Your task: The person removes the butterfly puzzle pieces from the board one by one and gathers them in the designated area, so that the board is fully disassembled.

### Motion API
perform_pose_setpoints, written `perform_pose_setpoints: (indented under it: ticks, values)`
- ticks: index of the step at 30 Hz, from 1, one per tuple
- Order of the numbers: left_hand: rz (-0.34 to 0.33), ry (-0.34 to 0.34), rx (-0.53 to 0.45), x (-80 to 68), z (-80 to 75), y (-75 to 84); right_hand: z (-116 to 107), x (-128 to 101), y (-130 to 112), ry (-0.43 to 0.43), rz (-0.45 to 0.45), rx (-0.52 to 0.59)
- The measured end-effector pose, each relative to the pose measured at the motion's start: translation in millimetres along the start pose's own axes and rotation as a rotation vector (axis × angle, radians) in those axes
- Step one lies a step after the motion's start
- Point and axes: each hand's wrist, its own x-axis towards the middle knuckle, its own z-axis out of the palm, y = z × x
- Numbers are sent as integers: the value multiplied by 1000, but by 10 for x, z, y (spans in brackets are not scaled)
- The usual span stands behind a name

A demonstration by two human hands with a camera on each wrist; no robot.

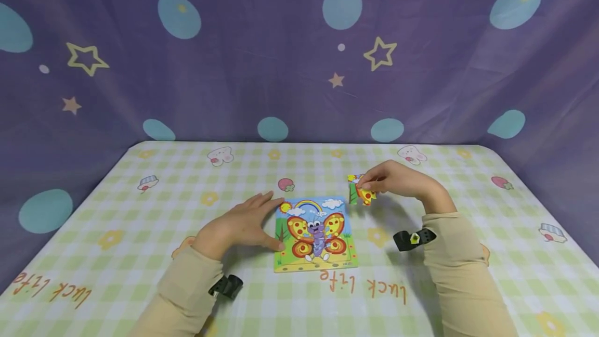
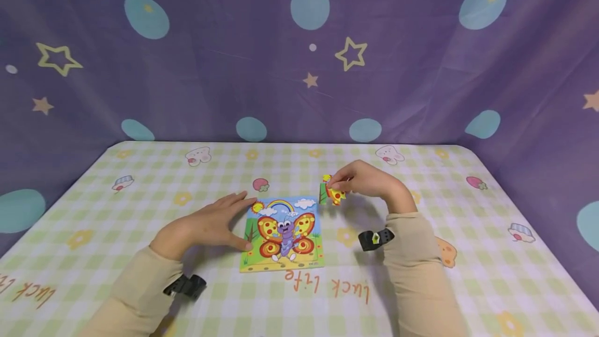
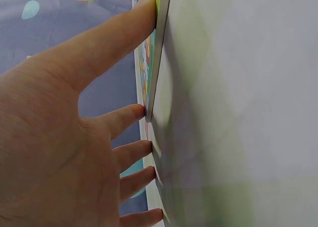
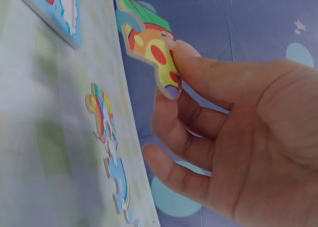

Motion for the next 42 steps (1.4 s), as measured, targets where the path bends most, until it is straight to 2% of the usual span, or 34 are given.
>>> perform_pose_setpoints:
  ticks: [4, 15, 22, 27, 42]
  values:
    - [-3, -3, 2, 1, 5, -4, 10, -1, 41, 16, 7, -1]
    - [-3, -6, 4, 0, 15, -9, 104, 95, 146, -11, -32, -26]
    - [0, -11, -2, 10, 19, 17, 134, 95, 152, -17, 6, -61]
    - [0, -9, 4, 7, -7, 31, 148, 105, 163, -25, -3, -77]
    - [-3, -20, 0, -6, -26, 24, 231, 156, 155, 45, 117, -50]
